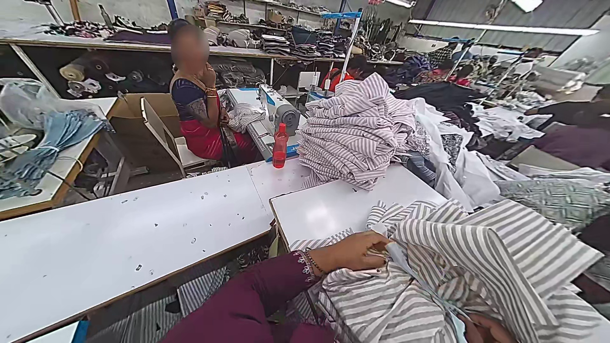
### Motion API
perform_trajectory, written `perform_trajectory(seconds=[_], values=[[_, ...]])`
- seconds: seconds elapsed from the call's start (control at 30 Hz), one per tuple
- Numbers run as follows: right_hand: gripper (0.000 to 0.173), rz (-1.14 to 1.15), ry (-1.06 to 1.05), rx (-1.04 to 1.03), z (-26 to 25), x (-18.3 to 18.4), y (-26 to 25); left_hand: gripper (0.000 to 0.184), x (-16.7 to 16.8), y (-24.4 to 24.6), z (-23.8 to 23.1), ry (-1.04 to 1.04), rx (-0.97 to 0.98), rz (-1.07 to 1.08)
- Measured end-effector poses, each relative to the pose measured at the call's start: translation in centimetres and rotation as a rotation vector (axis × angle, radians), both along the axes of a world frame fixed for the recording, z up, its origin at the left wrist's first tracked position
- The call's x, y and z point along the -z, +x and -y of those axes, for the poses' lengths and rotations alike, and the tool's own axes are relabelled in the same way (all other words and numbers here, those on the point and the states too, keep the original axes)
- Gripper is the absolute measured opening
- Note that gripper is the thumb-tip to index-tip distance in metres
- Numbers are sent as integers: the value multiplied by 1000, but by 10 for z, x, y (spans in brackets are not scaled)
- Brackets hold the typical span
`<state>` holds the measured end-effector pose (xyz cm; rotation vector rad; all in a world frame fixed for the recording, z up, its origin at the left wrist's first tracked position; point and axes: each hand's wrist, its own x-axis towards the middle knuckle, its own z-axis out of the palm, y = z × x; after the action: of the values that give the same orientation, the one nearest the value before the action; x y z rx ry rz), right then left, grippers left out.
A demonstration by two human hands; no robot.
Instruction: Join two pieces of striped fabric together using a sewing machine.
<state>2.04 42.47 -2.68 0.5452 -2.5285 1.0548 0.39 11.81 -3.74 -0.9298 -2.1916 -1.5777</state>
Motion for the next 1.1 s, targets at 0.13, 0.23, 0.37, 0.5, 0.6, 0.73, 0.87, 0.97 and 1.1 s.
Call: perform_trajectory(seconds=[0.13, 0.23, 0.37, 0.5, 0.6, 0.73, 0.87, 0.97, 1.1], values=[[28, -176, 142, -24, 4, -6, 2, 39, 22, 39, 32, -24, -239, 186], [30, -205, 179, -127, 4, -7, -1, 41, 36, 74, 47, -109, -420, 321], [35, 6, 213, -233, 1, -14, -7, 54, 61, 113, 50, -257, -532, 339], [31, 282, 415, -174, 14, -44, -9, 56, 72, 121, 40, -316, -642, 291], [26, 336, 610, -88, 25, -50, -15, 54, 71, 118, 38, -350, -660, 321], [28, 306, 726, -31, 41, -56, -6, 53, 64, 117, 36, -424, -660, 385], [30, 221, 689, -59, 45, -49, -4, 51, 57, 115, 37, -464, -655, 410], [29, 311, 624, -58, 40, -48, -6, 51, 59, 109, 38, -469, -654, 400], [25, 311, 548, -91, 23, -23, -36, 51, 67, 98, 40, -429, -680, 333]])
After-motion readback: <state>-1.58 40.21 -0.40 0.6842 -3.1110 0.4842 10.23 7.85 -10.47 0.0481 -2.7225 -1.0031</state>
